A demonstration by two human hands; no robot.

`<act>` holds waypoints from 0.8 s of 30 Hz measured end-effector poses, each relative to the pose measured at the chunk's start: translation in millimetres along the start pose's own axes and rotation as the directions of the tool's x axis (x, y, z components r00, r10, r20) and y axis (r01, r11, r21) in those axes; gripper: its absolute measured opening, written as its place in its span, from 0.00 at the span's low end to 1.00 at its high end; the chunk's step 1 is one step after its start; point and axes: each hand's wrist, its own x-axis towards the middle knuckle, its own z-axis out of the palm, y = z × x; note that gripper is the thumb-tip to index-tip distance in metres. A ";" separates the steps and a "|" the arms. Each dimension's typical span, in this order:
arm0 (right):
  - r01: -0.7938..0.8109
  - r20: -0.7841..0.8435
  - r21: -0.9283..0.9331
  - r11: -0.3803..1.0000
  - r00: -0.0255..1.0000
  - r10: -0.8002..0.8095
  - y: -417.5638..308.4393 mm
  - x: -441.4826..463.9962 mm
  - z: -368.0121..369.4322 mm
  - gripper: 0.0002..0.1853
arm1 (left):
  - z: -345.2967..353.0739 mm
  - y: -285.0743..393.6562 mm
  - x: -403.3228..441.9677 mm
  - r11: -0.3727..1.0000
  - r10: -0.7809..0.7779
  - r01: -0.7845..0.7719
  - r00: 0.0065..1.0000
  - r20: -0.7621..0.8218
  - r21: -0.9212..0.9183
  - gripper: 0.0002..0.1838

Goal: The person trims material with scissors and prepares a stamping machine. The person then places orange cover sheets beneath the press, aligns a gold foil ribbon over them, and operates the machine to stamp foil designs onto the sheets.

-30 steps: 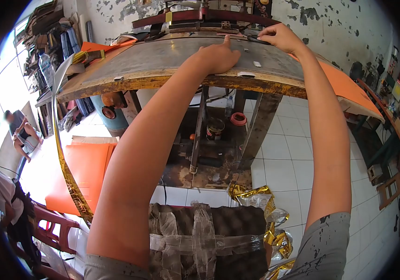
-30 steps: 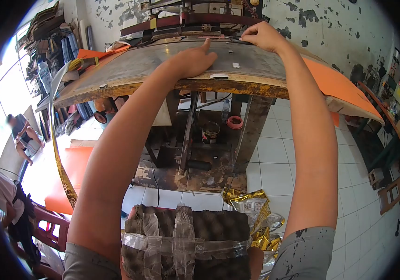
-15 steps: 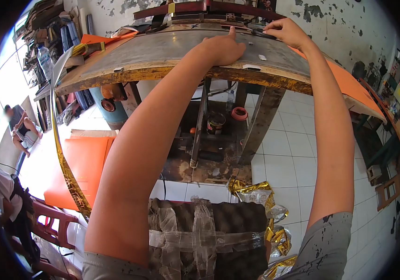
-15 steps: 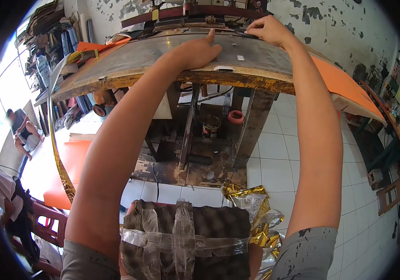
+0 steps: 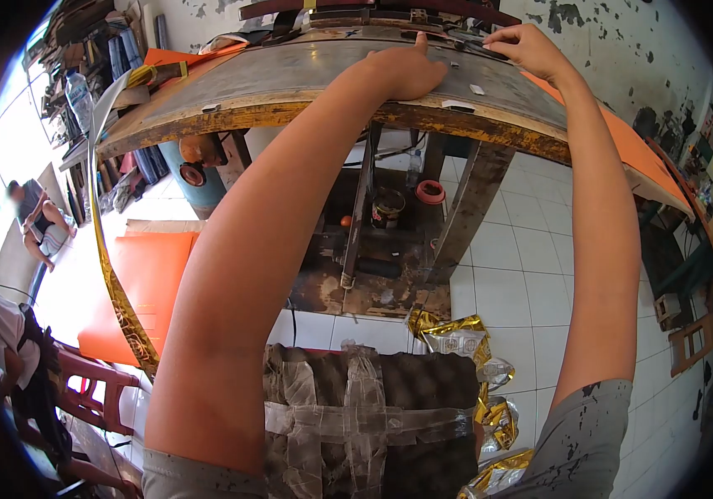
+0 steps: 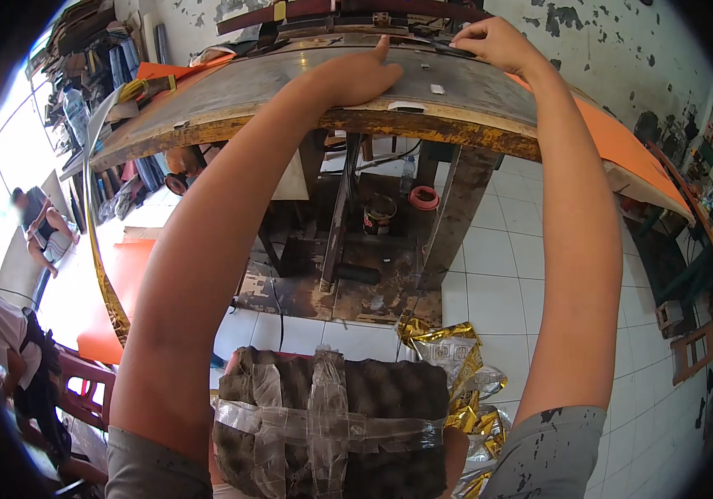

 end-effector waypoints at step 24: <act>-0.284 0.030 -0.078 0.956 0.958 0.286 -68.8 -16.0 -24.1 0.12 | 13.8 -12.0 33.4 0.982 0.177 -0.175 0.984 -0.020 0.075 0.31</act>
